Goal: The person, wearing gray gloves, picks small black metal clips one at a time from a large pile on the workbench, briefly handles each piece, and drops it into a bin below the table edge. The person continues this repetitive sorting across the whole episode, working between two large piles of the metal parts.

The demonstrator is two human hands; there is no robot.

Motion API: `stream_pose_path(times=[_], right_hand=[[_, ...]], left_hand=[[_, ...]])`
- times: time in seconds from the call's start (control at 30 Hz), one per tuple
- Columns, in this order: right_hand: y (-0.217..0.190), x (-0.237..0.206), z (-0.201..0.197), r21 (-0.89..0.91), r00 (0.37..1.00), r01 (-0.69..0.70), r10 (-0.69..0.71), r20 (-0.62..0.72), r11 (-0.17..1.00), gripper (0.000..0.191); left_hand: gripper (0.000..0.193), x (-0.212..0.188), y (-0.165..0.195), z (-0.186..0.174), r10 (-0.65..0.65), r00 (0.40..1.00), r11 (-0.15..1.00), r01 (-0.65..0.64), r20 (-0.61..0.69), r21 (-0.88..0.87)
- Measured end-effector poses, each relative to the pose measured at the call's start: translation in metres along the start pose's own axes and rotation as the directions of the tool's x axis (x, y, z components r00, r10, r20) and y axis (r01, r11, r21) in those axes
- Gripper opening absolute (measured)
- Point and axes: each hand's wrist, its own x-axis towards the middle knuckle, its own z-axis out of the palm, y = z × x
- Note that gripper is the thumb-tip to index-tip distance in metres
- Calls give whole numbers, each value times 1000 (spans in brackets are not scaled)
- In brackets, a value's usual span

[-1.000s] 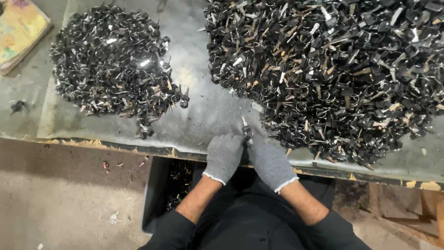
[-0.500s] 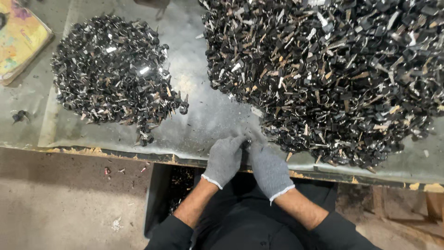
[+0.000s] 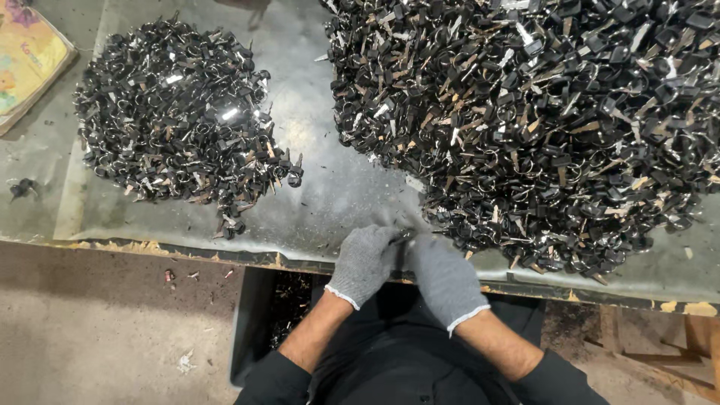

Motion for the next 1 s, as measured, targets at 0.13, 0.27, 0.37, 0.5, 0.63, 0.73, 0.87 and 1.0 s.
stream_pose_path(times=[0.13,0.27,0.37,0.5,0.63,0.73,0.87,1.0], right_hand=[[11,3,2,-44,998,-43,41,-45,998,21],[7,2,14,-95,953,182,-199,-228,979,20],[-7,2,23,-148,977,100,-125,-172,984,16],[-14,12,17,19,990,-90,88,110,996,13],[8,30,-4,367,965,40,-131,227,929,35],[12,30,-7,533,982,6,-107,159,846,32],[4,21,1,104,1000,-17,18,-2,994,26],[11,20,-3,237,981,-56,10,192,970,36]], left_hand=[[22,-1,-1,1,-136,989,991,136,53,-11],[27,-1,-2,5,-24,1000,999,24,-3,21],[29,-1,-4,9,-6,1000,999,6,-14,41],[31,-1,-4,8,2,1000,999,-3,14,39],[29,-1,0,3,-62,994,998,60,90,21],[28,-2,3,0,-72,997,997,71,-40,-37],[19,-2,6,2,-24,1000,996,25,-12,80],[19,-5,10,-2,-90,994,992,85,58,91]])
